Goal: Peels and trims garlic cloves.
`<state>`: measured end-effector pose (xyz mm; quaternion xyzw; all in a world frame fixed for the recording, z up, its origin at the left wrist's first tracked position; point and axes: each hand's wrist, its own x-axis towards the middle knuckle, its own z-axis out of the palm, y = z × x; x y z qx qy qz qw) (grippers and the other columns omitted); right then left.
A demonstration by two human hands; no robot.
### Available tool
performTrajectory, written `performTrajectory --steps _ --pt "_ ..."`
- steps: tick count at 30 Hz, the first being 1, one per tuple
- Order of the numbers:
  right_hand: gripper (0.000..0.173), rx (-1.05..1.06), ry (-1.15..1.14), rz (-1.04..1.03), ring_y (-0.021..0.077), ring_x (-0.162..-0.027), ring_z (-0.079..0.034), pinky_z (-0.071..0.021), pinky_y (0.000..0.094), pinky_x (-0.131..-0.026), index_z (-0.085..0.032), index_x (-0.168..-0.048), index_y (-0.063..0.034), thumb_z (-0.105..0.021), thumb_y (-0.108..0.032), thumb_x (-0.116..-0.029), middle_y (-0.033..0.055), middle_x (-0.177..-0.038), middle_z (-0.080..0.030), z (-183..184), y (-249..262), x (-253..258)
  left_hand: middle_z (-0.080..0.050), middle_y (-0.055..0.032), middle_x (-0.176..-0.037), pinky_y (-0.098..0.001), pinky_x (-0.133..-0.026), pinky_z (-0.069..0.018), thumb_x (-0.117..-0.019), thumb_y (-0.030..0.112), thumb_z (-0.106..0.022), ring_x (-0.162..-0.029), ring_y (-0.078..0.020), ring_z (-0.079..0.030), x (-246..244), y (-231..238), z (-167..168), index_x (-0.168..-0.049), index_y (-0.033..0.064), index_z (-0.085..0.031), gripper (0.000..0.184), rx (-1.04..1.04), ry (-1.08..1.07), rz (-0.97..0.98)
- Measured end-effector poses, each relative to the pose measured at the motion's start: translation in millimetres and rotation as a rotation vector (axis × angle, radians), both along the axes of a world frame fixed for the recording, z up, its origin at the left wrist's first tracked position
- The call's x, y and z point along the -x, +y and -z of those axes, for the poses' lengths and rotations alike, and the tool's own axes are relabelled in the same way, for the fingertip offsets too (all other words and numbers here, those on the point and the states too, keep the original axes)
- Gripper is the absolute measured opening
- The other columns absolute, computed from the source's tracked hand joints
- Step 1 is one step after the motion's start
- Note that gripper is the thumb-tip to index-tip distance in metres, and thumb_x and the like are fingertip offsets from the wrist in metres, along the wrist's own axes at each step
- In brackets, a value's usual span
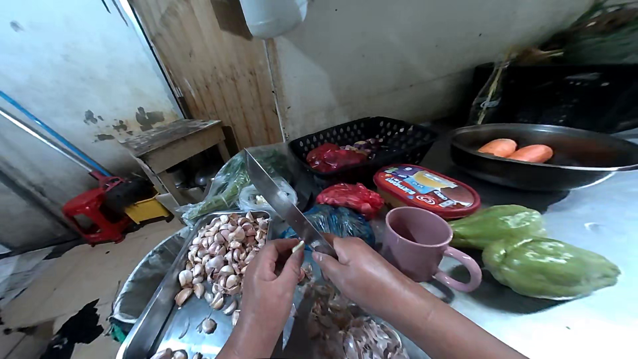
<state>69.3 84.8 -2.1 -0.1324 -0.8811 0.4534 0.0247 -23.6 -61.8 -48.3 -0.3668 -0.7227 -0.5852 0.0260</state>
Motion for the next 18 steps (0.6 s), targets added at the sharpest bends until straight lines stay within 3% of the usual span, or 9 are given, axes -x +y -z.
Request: performTrajectory --steps 3,6,8,13,18 --pt "0.031 -0.006 -0.008 0.007 0.0125 -0.073 -0.059 -0.0513 0.0307 -0.071 -0.062 -0.131 -0.0085 -0.046 -0.025 -0.1097 0.0044 -0.088 -0.063 -0.3 -1.1 0.6 -0.073 -0.0023 -0.092 -0.0162 -0.075 -0.0571 -0.0968 0.018 -0.065 -0.081 -0.0013 -0.068 4.1 0.3 7.2 -0.106 0.0023 -0.073 0.02 0.007 0.278 -0.042" --pt "0.03 -0.011 -0.01 0.011 0.0123 -0.074 -0.061 -0.0525 0.0304 -0.072 -0.061 -0.132 -0.0097 -0.047 -0.024 -0.1094 0.005 -0.089 -0.064 -0.7 -1.6 1.0 -0.073 -0.005 -0.09 -0.019 -0.079 -0.0573 -0.0965 0.016 -0.062 -0.084 -0.0061 -0.07 13.0 0.9 13.7 -0.102 0.0034 -0.074 0.019 0.026 0.647 -0.093" --pt "0.03 -0.026 -0.007 0.01 0.013 -0.075 -0.062 -0.0527 0.0309 -0.072 -0.061 -0.131 -0.0094 -0.046 -0.024 -0.1093 0.0056 -0.089 -0.064 -0.5 -1.9 1.2 -0.073 -0.0049 -0.089 -0.0199 -0.078 -0.0576 -0.0972 0.017 -0.062 -0.082 -0.0076 -0.069 13.9 0.7 13.9 -0.101 0.004 -0.075 0.019 0.039 0.722 -0.105" --pt "0.03 -0.026 -0.032 0.013 0.0153 -0.077 -0.063 -0.0531 0.0328 -0.074 -0.059 -0.131 -0.0074 -0.046 -0.024 -0.1096 0.0076 -0.091 -0.064 -2.1 -2.5 1.7 -0.073 -0.0042 -0.091 -0.0181 -0.08 -0.0569 -0.0966 0.018 -0.063 -0.084 -0.0048 -0.069 8.5 1.5 13.0 -0.103 0.0038 -0.075 0.019 0.031 0.563 -0.079" --pt "0.032 -0.074 -0.045 0.018 0.0203 -0.083 -0.064 -0.0531 0.0383 -0.079 -0.058 -0.133 -0.0063 -0.046 -0.024 -0.1096 0.0111 -0.095 -0.064 -4.8 -4.2 1.4 -0.072 -0.003 -0.091 -0.0148 -0.074 -0.0554 -0.0969 0.018 -0.065 -0.08 -0.0002 -0.067 -0.9 1.1 6.1 -0.106 0.0015 -0.073 0.021 0.018 0.276 -0.016"
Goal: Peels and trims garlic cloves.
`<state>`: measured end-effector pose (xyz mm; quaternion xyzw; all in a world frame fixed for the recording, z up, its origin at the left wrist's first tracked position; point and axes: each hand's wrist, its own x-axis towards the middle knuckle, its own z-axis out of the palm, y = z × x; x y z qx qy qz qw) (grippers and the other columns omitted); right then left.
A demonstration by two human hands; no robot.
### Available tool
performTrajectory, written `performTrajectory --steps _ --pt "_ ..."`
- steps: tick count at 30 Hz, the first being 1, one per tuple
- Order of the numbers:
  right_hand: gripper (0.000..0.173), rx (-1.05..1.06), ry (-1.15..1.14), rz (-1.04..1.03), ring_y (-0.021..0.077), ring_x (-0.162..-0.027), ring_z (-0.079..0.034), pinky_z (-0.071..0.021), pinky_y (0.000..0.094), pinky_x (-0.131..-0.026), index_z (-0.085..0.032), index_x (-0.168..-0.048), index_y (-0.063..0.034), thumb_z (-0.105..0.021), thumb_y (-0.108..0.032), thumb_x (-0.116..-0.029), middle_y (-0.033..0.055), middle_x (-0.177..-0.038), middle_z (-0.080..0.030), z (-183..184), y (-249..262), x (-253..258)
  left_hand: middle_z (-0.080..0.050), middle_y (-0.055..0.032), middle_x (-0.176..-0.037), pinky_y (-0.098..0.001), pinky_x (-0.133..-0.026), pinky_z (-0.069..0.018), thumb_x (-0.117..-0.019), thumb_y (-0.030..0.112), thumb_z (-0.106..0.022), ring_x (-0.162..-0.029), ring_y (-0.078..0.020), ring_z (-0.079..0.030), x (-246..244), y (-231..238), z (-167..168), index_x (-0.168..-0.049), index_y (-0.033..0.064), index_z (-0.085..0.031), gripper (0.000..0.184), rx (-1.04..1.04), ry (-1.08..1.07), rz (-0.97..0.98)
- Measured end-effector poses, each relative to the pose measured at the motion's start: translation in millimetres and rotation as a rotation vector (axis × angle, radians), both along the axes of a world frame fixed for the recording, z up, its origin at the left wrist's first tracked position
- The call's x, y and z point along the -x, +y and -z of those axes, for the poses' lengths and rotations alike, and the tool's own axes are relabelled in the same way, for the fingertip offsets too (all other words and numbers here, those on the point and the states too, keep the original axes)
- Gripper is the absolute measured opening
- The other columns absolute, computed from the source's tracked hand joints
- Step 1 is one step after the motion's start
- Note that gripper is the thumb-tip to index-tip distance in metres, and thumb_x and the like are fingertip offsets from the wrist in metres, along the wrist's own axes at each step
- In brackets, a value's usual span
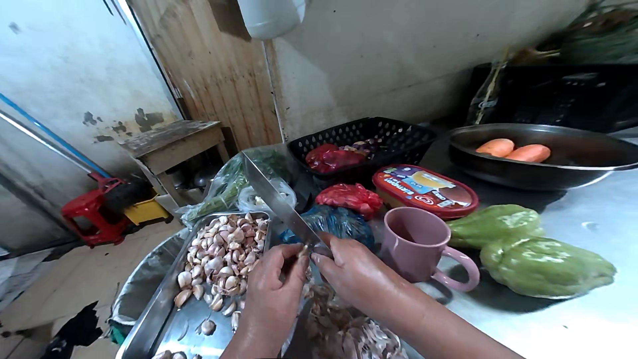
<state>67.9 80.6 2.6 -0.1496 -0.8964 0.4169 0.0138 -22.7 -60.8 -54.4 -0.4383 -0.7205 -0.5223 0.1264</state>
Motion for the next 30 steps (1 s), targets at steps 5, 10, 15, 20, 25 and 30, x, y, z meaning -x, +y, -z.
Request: performTrajectory --steps 5,10,15,20,25,30 --pt "0.034 -0.116 0.026 0.026 0.0295 -0.097 -0.068 -0.0533 0.0468 -0.089 -0.059 -0.135 -0.0073 -0.046 -0.025 -0.1096 0.0164 -0.104 -0.069 -2.3 -4.2 -2.7 -0.069 -0.0017 -0.096 -0.025 -0.07 -0.0576 -0.0975 0.029 -0.064 -0.08 -0.0088 -0.067 -0.5 0.0 -14.5 -0.12 0.0034 -0.062 0.034 0.076 -0.516 0.075" --pt "0.035 -0.198 -0.039 -0.004 0.0331 -0.102 -0.067 -0.0516 0.0491 -0.092 -0.057 -0.138 -0.0067 -0.042 -0.024 -0.111 0.0187 -0.106 -0.069 -8.9 -7.5 -3.6 -0.066 -0.001 -0.088 -0.0241 -0.067 -0.0565 -0.1039 0.023 -0.056 -0.073 -0.0086 -0.066 -1.1 -1.3 -24.8 -0.107 0.0048 -0.063 0.02 0.112 -0.742 0.101" --pt "0.035 -0.168 -0.028 -0.002 0.0316 -0.099 -0.067 -0.0526 0.0481 -0.091 -0.058 -0.136 -0.0058 -0.044 -0.026 -0.1105 0.0181 -0.104 -0.068 -6.8 -6.7 -3.6 -0.068 -0.0002 -0.091 -0.0232 -0.072 -0.0559 -0.0993 0.014 -0.063 -0.077 -0.0075 -0.065 5.6 -5.0 -22.3 -0.107 0.0042 -0.068 0.014 0.033 -0.697 0.157" --pt "0.036 -0.214 -0.021 0.0 0.0313 -0.1 -0.068 -0.0527 0.048 -0.091 -0.058 -0.138 -0.0083 -0.043 -0.028 -0.1108 0.0163 -0.104 -0.07 -4.2 -6.5 -2.6 -0.068 0.0001 -0.094 -0.0226 -0.073 -0.0559 -0.0969 0.013 -0.066 -0.08 -0.007 -0.066 9.3 -7.3 -20.9 -0.11 0.0043 -0.067 0.016 0.074 -0.649 0.184" --pt "0.033 -0.327 0.107 -0.039 0.0337 -0.1 -0.07 -0.0541 0.0511 -0.09 -0.062 -0.132 -0.0077 -0.047 -0.026 -0.1095 0.017 -0.104 -0.071 2.9 -6.1 -5.4 -0.067 -0.0001 -0.094 -0.0265 -0.07 -0.0559 -0.0982 0.034 -0.059 -0.082 -0.0099 -0.066 11.0 -9.2 -23.6 -0.119 0.0061 -0.06 0.035 0.193 -0.857 0.223" --pt "0.028 -0.372 0.208 -0.105 0.0347 -0.093 -0.071 -0.0561 0.0524 -0.083 -0.064 -0.128 -0.008 -0.049 -0.017 -0.1067 0.0172 -0.098 -0.072 11.1 -5.2 -5.7 -0.066 -0.0015 -0.082 -0.0246 -0.064 -0.0558 -0.1039 0.012 -0.051 -0.07 -0.0099 -0.065 8.0 -7.5 -28.7 -0.097 0.0065 -0.063 0.014 0.055 -1.029 0.282"
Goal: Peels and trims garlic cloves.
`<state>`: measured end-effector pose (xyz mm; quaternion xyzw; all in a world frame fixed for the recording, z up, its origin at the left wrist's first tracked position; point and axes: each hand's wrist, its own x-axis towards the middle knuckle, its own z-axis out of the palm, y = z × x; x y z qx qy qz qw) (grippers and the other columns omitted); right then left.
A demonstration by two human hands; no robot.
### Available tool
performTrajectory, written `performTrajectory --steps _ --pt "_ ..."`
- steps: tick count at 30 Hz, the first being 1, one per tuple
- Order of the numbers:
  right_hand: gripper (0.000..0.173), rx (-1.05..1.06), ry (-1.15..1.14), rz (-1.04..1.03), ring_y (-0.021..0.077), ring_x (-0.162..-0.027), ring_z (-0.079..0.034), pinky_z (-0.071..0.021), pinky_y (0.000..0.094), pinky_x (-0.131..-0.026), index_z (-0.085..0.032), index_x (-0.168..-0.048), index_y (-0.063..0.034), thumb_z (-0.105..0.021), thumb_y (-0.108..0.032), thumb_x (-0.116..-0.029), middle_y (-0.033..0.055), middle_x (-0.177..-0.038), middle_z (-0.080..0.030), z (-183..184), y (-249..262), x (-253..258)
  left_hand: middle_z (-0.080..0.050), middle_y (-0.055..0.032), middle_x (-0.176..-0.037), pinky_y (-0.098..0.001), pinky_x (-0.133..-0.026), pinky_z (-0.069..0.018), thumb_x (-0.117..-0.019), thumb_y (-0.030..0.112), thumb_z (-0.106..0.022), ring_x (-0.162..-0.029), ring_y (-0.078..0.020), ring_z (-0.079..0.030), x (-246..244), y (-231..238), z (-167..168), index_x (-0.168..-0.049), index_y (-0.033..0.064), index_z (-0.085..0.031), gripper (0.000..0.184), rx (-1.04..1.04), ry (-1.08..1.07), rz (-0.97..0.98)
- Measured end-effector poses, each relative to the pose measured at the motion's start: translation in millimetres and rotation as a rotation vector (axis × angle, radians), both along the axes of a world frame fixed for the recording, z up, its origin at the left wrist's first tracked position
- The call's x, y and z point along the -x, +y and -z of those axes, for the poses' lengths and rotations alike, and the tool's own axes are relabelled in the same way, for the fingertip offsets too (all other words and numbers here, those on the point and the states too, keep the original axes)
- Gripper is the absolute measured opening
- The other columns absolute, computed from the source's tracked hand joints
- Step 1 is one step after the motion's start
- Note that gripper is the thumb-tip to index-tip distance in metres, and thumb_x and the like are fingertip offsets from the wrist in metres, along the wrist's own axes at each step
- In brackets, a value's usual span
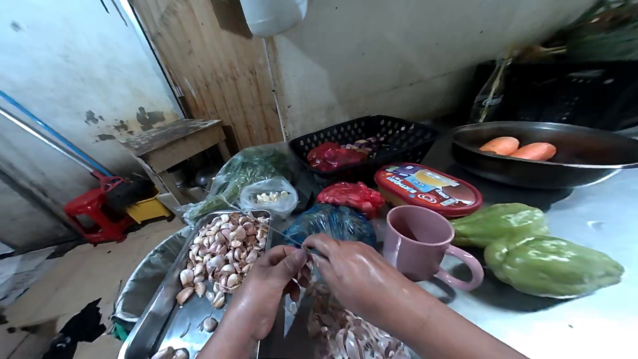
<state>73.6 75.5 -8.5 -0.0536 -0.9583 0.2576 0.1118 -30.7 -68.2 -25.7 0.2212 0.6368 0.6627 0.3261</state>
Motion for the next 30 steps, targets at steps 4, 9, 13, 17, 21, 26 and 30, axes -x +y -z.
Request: performTrajectory --steps 4,9,13,17,21,26,30 --pt "0.03 0.025 -0.031 0.07 0.0328 -0.094 -0.071 -0.0559 0.0507 -0.084 -0.065 -0.129 -0.0096 -0.048 -0.024 -0.1086 0.0153 -0.098 -0.072 0.3 1.1 2.2 -0.066 0.0007 -0.083 -0.021 -0.064 -0.0535 -0.098 0.012 -0.064 -0.071 -0.0064 -0.063 0.7 -0.5 3.3 -0.101 0.0057 -0.065 0.007 0.052 0.176 0.005" --pt "0.033 0.064 -0.054 0.125 0.032 -0.094 -0.07 -0.0552 0.0495 -0.086 -0.063 -0.131 -0.0088 -0.047 -0.027 -0.1093 0.015 -0.098 -0.072 -3.1 4.6 1.6 -0.068 0.0013 -0.096 -0.0218 -0.069 -0.0542 -0.0988 0.022 -0.061 -0.079 -0.006 -0.065 -0.6 -0.2 5.6 -0.12 0.007 -0.064 0.026 0.17 0.393 0.016" --pt "0.037 0.07 -0.115 0.121 0.0342 -0.102 -0.07 -0.0538 0.0511 -0.091 -0.061 -0.136 -0.006 -0.045 -0.027 -0.1097 0.0183 -0.106 -0.071 -8.5 0.6 2.3 -0.068 -0.0008 -0.099 -0.0239 -0.07 -0.0559 -0.0947 0.03 -0.067 -0.081 -0.0081 -0.066 -1.6 1.6 7.9 -0.131 0.0052 -0.057 0.045 0.131 0.39 -0.038" --pt "0.039 0.121 -0.236 0.087 0.0368 -0.113 -0.066 -0.05 0.0526 -0.099 -0.055 -0.142 -0.0044 -0.043 -0.025 -0.1103 0.0215 -0.116 -0.069 -17.1 -0.5 2.2 -0.068 0.0022 -0.094 -0.0222 -0.072 -0.0546 -0.0976 0.033 -0.064 -0.08 -0.0046 -0.065 -5.0 2.6 7.3 -0.117 0.0082 -0.065 0.031 0.226 0.546 -0.092" --pt "0.039 0.136 -0.276 0.059 0.0364 -0.111 -0.066 -0.0504 0.0527 -0.097 -0.054 -0.143 -0.007 -0.043 -0.027 -0.1109 0.021 -0.116 -0.068 -18.7 -0.5 3.0 -0.069 -0.0028 -0.1 -0.0245 -0.079 -0.0546 -0.0968 0.026 -0.063 -0.085 -0.0064 -0.065 -5.5 1.5 2.6 -0.118 0.0051 -0.068 0.03 0.335 0.661 -0.084" --pt "0.037 0.131 -0.2 0.065 0.0359 -0.108 -0.068 -0.0512 0.0528 -0.095 -0.058 -0.138 -0.0053 -0.044 -0.026 -0.1102 0.0204 -0.112 -0.07 -12.2 1.9 2.7 -0.068 -0.006 -0.107 -0.0272 -0.083 -0.054 -0.0945 0.021 -0.062 -0.09 -0.0094 -0.065 -5.5 1.4 -4.5 -0.127 0.0026 -0.065 0.038 0.451 0.635 -0.003" --pt "0.038 0.142 -0.123 0.106 0.0373 -0.106 -0.068 -0.0518 0.0549 -0.095 -0.06 -0.136 -0.0045 -0.046 -0.027 -0.1095 0.0212 -0.11 -0.07 -9.3 4.6 1.9 -0.068 0.001 -0.1 -0.0231 -0.069 -0.0542 -0.0942 0.015 -0.061 -0.078 -0.0056 -0.064 0.8 -1.2 -1.4 -0.125 0.0073 -0.064 0.032 0.327 0.4 0.066"
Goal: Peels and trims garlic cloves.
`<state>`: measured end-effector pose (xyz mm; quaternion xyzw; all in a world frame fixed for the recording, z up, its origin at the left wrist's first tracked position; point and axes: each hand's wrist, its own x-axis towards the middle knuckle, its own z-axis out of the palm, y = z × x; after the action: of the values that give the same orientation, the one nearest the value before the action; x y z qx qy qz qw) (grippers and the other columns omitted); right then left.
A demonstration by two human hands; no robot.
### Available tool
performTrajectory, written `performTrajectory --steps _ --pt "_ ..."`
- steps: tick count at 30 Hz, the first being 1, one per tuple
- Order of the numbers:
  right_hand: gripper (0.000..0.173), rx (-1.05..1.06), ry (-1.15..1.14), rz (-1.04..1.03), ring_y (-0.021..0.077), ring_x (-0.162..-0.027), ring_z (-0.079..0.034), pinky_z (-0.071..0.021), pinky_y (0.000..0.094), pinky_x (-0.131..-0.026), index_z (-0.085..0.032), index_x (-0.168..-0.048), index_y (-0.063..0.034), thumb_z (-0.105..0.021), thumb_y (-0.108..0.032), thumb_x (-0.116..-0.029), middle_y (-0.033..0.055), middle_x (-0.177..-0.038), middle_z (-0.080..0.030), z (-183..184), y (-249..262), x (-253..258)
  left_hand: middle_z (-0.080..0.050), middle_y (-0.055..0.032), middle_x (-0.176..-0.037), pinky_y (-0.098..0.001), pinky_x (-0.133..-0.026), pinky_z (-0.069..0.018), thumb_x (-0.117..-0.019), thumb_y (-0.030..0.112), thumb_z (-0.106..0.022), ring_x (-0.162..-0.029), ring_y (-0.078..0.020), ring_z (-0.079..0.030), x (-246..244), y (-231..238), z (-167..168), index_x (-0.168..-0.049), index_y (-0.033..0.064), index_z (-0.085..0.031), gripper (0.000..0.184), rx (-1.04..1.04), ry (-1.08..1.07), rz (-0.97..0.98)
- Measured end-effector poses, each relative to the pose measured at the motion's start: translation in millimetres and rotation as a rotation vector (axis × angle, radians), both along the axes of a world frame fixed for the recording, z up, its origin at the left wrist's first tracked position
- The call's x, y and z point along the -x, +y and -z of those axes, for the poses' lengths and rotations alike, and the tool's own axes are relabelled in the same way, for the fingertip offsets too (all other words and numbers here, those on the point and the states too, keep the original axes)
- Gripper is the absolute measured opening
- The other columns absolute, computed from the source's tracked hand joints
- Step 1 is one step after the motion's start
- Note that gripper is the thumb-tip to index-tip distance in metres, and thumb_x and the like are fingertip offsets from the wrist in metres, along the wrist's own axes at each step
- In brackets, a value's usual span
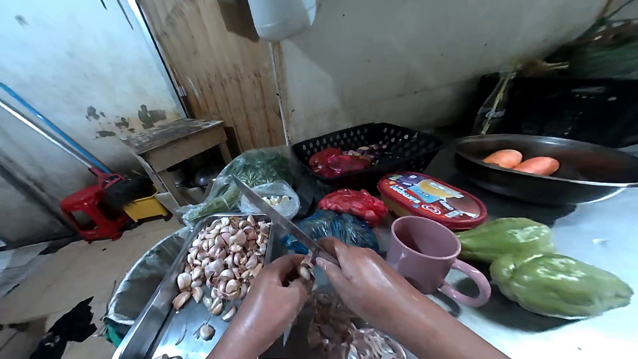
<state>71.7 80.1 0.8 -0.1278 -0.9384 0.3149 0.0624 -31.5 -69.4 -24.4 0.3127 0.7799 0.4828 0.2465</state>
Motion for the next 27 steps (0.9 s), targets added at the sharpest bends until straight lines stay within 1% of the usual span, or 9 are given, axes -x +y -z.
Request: performTrajectory --steps 5,9,12,16,19,20,22,24,27 --pt "0.034 0.067 0.163 0.12 0.027 -0.086 -0.07 -0.0565 0.0485 -0.08 -0.065 -0.129 -0.0092 -0.05 -0.028 -0.1062 0.0122 -0.093 -0.071 7.7 9.0 -0.9 -0.068 -0.0002 -0.101 -0.0231 -0.064 -0.0536 -0.0961 0.012 -0.061 -0.076 -0.0074 -0.064 10.2 -2.7 5.9 -0.124 0.0093 -0.064 0.028 -0.048 -0.143 0.028" --pt "0.035 0.114 0.262 0.109 0.0151 -0.077 -0.068 -0.0574 0.0379 -0.073 -0.066 -0.131 -0.0117 -0.051 -0.03 -0.1048 0.0039 -0.089 -0.071 15.1 16.3 -2.4 -0.068 -0.0015 -0.102 -0.0237 -0.071 -0.0562 -0.0969 0.005 -0.061 -0.081 -0.0082 -0.066 14.3 -4.4 5.7 -0.122 0.0057 -0.066 0.025 -0.226 -0.155 -0.068" --pt "0.034 0.119 0.321 0.056 0.01 -0.066 -0.062 -0.0536 0.032 -0.062 -0.07 -0.12 -0.0103 -0.049 -0.03 -0.1031 -0.0003 -0.079 -0.066 21.2 20.2 -3.0 -0.068 -0.0023 -0.101 -0.0241 -0.071 -0.0561 -0.0968 0.001 -0.06 -0.081 -0.0091 -0.066 19.5 -5.8 2.2 -0.119 0.0037 -0.067 0.024 -0.32 -0.163 -0.126" --pt "0.029 0.15 0.439 -0.005 0.0009 -0.059 -0.056 -0.049 0.0215 -0.055 -0.072 -0.104 -0.0096 -0.051 -0.029 -0.0998 -0.0046 -0.073 -0.064 26.5 24.9 -4.4 -0.066 -0.0039 -0.094 -0.0235 -0.062 -0.05 -0.0989 0.001 -0.057 -0.068 -0.0085 -0.058 51.4 8.7 -18.5 -0.123 0.003 -0.065 0.026 -0.228 -0.06 -0.202" --pt "0.025 0.194 0.484 -0.02 -0.0027 -0.058 -0.056 -0.0484 0.0173 -0.054 -0.072 -0.098 -0.0102 -0.053 -0.027 -0.0976 -0.0067 -0.071 -0.062 26.9 24.2 -5.0 -0.062 -0.0062 -0.096 -0.0277 -0.06 -0.0466 -0.1035 0.008 -0.053 -0.067 -0.0113 -0.054 91.2 29.3 -36.9 -0.129 0.007 -0.062 0.027 -0.118 0.109 -0.254" --pt "0.025 0.202 0.468 -0.018 -0.0021 -0.058 -0.056 -0.0485 0.0178 -0.055 -0.072 -0.098 -0.0098 -0.053 -0.026 -0.0974 -0.0059 -0.071 -0.063 24.9 23.5 -5.6 -0.063 -0.0087 -0.101 -0.0306 -0.064 -0.0479 -0.1035 0.008 -0.052 -0.072 -0.014 -0.056 105.2 38.7 -40.7 -0.131 0.0061 -0.062 0.03 -0.11 0.149 -0.279" --pt "0.026 0.205 0.416 -0.02 0.0008 -0.063 -0.06 -0.0518 0.0209 -0.06 -0.072 -0.102 -0.0095 -0.053 -0.026 -0.0986 -0.0028 -0.076 -0.066 21.1 22.4 -7.3 -0.062 -0.0168 -0.126 -0.0411 -0.082 -0.0525 -0.1036 0.006 -0.051 -0.098 -0.0235 -0.063 127.4 55.2 -45.9 -0.142 0.003 -0.054 0.039 -0.083 0.179 -0.299" --pt "0.026 0.227 0.383 -0.04 0.0018 -0.066 -0.061 -0.0524 0.0214 -0.062 -0.073 -0.107 -0.0092 -0.053 -0.024 -0.0997 -0.0021 -0.079 -0.068 18.4 21.2 -7.6 -0.053 -0.0198 -0.144 -0.0495 -0.095 -0.0498 -0.1002 0.0 -0.05 -0.119 -0.0308 -0.059 133.2 61.4 -50.3 -0.148 0.0027 -0.048 0.048 -0.112 0.202 -0.313" --pt "0.025 0.325 0.262 -0.071 0.0026 -0.066 -0.061 -0.0521 0.0225 -0.062 -0.071 -0.112 -0.0107 -0.054 -0.025 -0.0999 -0.0034 -0.08 -0.066 9.0 20.5 -10.7 -0.054 -0.0159 -0.146 -0.0491 -0.097 -0.0496 -0.1003 0.003 -0.05 -0.123 -0.0282 -0.058 125.7 56.7 -60.5 -0.147 0.0062 -0.051 0.047 -0.09 0.26 -0.295"
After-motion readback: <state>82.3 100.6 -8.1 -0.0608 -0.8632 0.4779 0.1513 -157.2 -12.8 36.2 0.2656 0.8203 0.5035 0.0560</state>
